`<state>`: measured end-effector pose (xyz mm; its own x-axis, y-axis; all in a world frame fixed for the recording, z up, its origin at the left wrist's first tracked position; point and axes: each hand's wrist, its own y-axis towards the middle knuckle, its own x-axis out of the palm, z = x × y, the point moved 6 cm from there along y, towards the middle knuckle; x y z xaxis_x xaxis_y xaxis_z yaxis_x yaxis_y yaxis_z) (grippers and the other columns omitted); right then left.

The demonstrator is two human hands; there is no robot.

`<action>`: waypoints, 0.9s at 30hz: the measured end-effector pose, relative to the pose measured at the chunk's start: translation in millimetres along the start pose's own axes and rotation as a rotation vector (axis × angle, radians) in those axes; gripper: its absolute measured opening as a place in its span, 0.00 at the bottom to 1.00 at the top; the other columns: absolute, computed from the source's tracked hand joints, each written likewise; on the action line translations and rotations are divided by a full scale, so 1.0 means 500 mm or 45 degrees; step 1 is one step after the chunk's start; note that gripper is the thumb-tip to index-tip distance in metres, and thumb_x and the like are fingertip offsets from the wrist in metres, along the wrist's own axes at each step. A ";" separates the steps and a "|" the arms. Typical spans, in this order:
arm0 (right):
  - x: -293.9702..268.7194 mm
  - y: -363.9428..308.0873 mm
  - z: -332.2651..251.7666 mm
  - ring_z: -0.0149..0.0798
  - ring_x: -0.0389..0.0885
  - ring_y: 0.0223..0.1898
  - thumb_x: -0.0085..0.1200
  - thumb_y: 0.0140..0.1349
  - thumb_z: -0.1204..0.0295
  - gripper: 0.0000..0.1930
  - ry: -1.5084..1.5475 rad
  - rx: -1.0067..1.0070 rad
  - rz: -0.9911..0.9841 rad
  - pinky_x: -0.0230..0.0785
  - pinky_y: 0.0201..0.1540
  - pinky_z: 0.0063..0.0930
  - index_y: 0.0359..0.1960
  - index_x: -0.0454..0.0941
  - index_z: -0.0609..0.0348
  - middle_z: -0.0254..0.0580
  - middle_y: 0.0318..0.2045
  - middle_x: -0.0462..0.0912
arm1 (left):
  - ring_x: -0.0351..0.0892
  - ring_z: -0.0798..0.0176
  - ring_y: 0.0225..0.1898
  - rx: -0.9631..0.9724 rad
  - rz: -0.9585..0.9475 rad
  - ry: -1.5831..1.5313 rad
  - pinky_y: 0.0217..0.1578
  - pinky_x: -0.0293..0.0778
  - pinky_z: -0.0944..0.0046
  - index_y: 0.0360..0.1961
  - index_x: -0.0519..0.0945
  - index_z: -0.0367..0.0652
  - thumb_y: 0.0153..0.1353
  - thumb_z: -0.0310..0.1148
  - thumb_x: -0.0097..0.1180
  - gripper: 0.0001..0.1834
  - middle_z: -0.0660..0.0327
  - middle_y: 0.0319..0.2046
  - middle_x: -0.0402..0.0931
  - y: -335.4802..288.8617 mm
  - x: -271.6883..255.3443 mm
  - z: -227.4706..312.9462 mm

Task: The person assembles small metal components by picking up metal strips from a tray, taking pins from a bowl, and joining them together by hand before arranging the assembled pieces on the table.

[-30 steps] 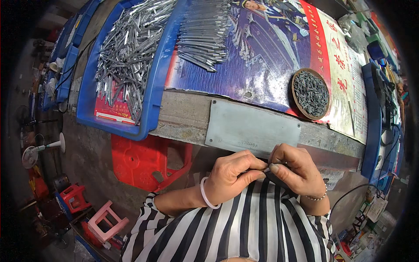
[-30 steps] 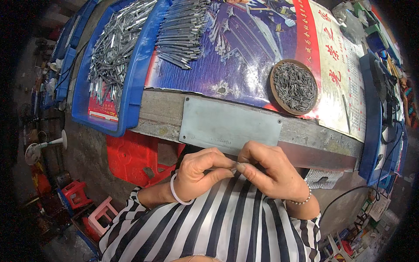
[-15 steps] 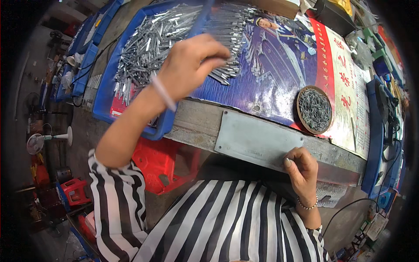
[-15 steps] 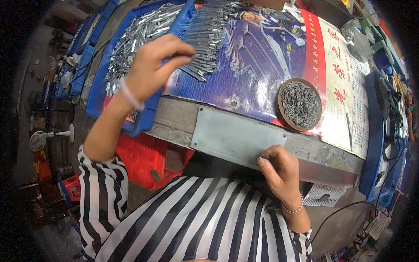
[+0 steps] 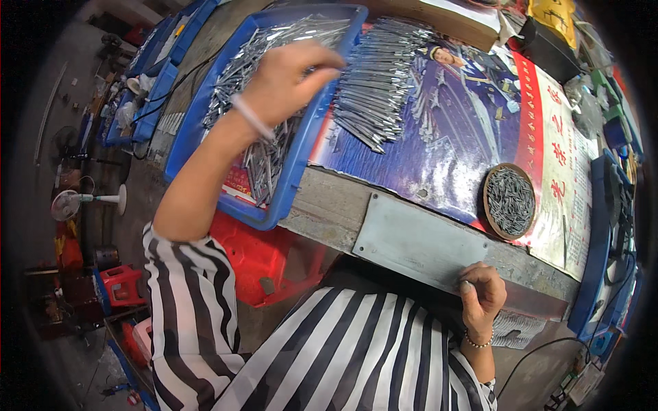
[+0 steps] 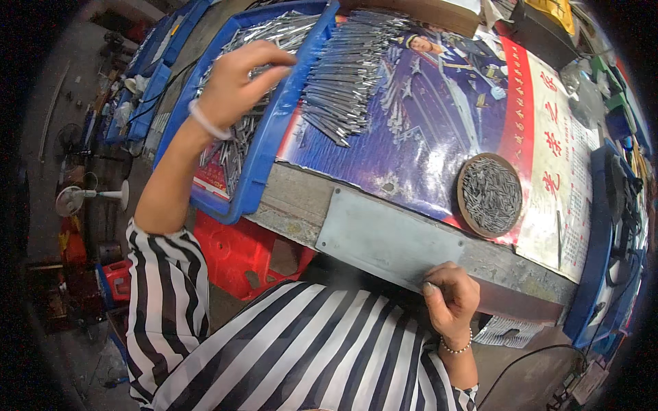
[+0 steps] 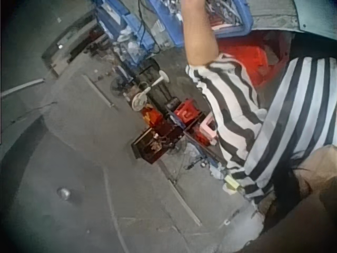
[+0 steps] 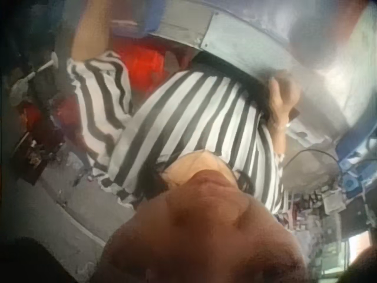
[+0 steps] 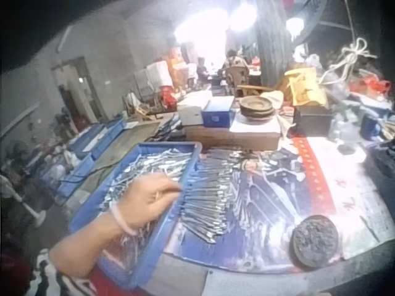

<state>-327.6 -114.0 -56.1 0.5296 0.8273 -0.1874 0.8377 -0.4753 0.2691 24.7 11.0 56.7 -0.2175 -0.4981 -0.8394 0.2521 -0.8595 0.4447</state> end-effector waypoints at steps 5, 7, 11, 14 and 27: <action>0.000 -0.003 -0.007 0.34 0.73 0.23 0.56 0.57 0.76 0.07 -0.055 0.002 0.041 0.64 0.27 0.23 0.28 0.71 0.66 0.43 0.22 0.76 | 0.80 0.67 0.37 -0.567 0.009 -0.041 0.40 0.73 0.68 0.40 0.82 0.34 0.57 0.27 0.58 0.10 0.58 0.35 0.82 -0.180 -0.113 -0.067; 0.001 -0.007 -0.002 0.34 0.72 0.23 0.55 0.57 0.76 0.07 -0.041 0.008 0.026 0.64 0.27 0.23 0.27 0.71 0.66 0.43 0.22 0.76 | 0.79 0.68 0.37 -0.786 0.003 -0.127 0.40 0.73 0.69 0.40 0.82 0.34 0.57 0.26 0.58 0.10 0.59 0.35 0.82 -0.252 -0.125 -0.099; 0.002 -0.007 0.001 0.33 0.71 0.22 0.55 0.56 0.77 0.06 -0.090 0.008 0.035 0.62 0.26 0.23 0.28 0.71 0.66 0.42 0.22 0.75 | 0.80 0.68 0.36 -1.098 -0.312 0.041 0.40 0.74 0.69 0.41 0.81 0.35 0.53 0.28 0.62 0.14 0.57 0.35 0.82 -0.366 -0.111 -0.151; 0.005 -0.011 0.009 0.33 0.70 0.22 0.54 0.55 0.78 0.05 -0.070 0.076 0.040 0.62 0.26 0.22 0.28 0.71 0.66 0.42 0.21 0.75 | 0.80 0.63 0.35 -1.038 -0.414 0.178 0.39 0.75 0.65 0.41 0.80 0.35 0.51 0.28 0.62 0.15 0.55 0.33 0.81 -0.389 -0.093 -0.170; 0.006 -0.011 0.002 0.31 0.69 0.22 0.54 0.55 0.80 0.04 -0.094 -0.003 0.079 0.60 0.27 0.21 0.28 0.71 0.66 0.41 0.21 0.74 | 0.78 0.34 0.37 -0.750 -0.786 0.672 0.40 0.73 0.43 0.37 0.70 0.33 0.50 0.21 0.50 0.11 0.36 0.29 0.77 -0.351 -0.039 -0.189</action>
<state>-330.5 -109.2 -58.9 0.5888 0.7719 -0.2398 0.8027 -0.5239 0.2848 73.8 182.3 -34.7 -0.0577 0.2534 -0.9656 0.6941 -0.6850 -0.2213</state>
